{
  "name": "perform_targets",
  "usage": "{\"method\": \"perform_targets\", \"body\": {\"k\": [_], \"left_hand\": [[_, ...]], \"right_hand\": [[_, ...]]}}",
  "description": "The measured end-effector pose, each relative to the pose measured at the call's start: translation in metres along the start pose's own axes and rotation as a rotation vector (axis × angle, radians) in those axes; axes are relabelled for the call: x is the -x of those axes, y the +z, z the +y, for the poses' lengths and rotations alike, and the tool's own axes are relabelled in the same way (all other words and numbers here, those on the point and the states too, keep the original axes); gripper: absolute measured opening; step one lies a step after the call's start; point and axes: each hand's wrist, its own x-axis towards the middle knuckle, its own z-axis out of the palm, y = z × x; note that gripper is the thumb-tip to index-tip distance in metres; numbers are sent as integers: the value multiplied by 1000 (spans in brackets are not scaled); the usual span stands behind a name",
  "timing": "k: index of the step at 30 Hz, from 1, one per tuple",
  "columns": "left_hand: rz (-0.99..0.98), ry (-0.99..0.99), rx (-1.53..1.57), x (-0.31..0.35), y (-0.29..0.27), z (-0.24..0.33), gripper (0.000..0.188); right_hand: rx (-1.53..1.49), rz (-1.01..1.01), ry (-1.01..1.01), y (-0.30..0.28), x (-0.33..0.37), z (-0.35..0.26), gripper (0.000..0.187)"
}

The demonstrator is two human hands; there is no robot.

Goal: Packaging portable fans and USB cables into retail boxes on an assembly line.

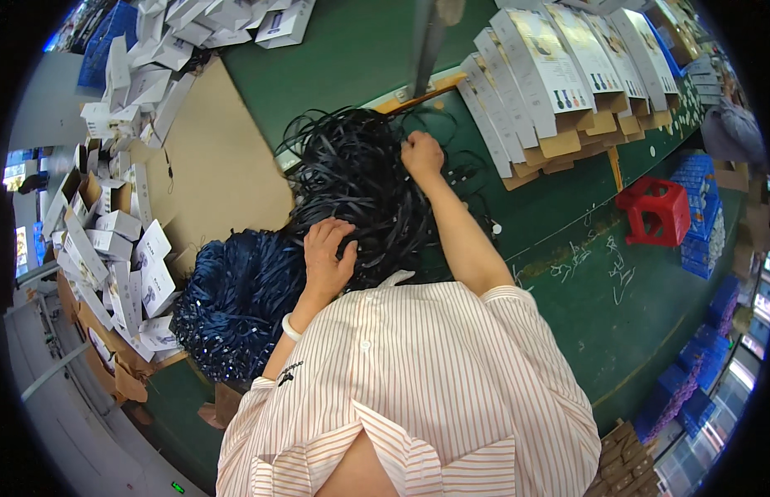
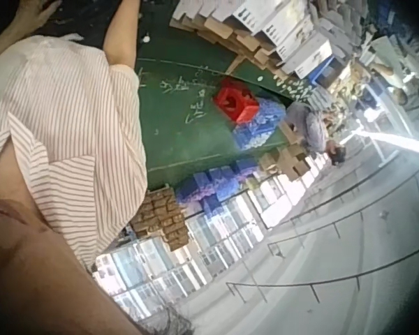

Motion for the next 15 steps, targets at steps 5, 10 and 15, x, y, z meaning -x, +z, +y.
{"method": "perform_targets", "body": {"k": [5, 10, 15], "left_hand": [[192, 24, 170, -16, -35, -24, 43], [30, 151, 654, -117, -91, 44, 48], [-359, 88, 751, -147, -175, 54, 14]], "right_hand": [[-839, -502, 129, -94, -5, -101, 8], [-350, -694, -522, -184, 11, -217, 9], [-409, -334, -724, -274, 23, -258, 18]]}}
